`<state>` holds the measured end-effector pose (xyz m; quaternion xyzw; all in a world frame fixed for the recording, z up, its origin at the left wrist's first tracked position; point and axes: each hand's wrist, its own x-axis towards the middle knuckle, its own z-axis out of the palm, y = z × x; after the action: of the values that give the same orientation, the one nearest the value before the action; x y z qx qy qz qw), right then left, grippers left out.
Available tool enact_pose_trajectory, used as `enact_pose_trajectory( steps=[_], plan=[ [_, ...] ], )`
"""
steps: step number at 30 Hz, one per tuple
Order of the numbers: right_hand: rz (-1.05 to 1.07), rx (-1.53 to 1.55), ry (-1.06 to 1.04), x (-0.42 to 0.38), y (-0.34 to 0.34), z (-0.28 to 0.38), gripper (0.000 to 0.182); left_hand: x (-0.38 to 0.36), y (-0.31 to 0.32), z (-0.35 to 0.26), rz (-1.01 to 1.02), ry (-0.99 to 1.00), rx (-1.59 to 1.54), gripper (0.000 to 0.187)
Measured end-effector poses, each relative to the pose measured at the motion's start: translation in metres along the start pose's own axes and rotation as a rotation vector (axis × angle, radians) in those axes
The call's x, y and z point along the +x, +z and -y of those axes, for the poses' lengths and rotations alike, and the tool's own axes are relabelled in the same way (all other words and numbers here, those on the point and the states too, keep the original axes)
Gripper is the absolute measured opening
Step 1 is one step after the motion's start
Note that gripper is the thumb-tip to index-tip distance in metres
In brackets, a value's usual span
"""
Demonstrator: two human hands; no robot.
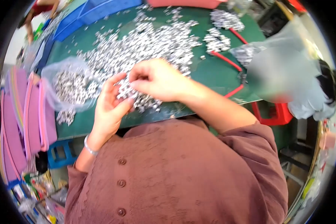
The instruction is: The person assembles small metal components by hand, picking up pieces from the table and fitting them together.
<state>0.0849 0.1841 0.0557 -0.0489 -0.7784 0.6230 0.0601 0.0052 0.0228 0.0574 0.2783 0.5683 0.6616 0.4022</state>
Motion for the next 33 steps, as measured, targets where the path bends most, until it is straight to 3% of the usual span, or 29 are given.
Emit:
enact_pose_trajectory(
  steps=[5, 8, 10, 12, 21, 33],
  plan=[
    [-0.066, 0.189, 0.027, -0.002, -0.014, 0.002, 0.009, 0.004, 0.006, -0.002, 0.032, 0.023, 0.017, 0.054],
    [-0.246, 0.165, -0.002, 0.004, -0.053, -0.002, 0.009, 0.004, 0.000, -0.002, 0.014, -0.003, 0.084, 0.049],
    [-0.494, 0.012, -0.043, 0.008, -0.094, -0.014, 0.009, 0.003, -0.007, 0.002, -0.018, -0.019, 0.117, 0.042],
    [-0.622, 0.051, 0.020, -0.002, -0.126, -0.004, 0.009, -0.001, -0.016, 0.006, -0.065, -0.027, 0.122, 0.036],
    [-0.655, 0.013, -0.166, -0.044, -0.126, 0.037, 0.009, -0.014, -0.043, 0.023, -0.252, -0.041, 0.089, 0.024],
    [-0.748, 0.080, -0.069, -0.091, -0.124, 0.029, 0.014, -0.004, -0.031, 0.024, -0.186, -0.035, 0.089, 0.021]
  ],
)
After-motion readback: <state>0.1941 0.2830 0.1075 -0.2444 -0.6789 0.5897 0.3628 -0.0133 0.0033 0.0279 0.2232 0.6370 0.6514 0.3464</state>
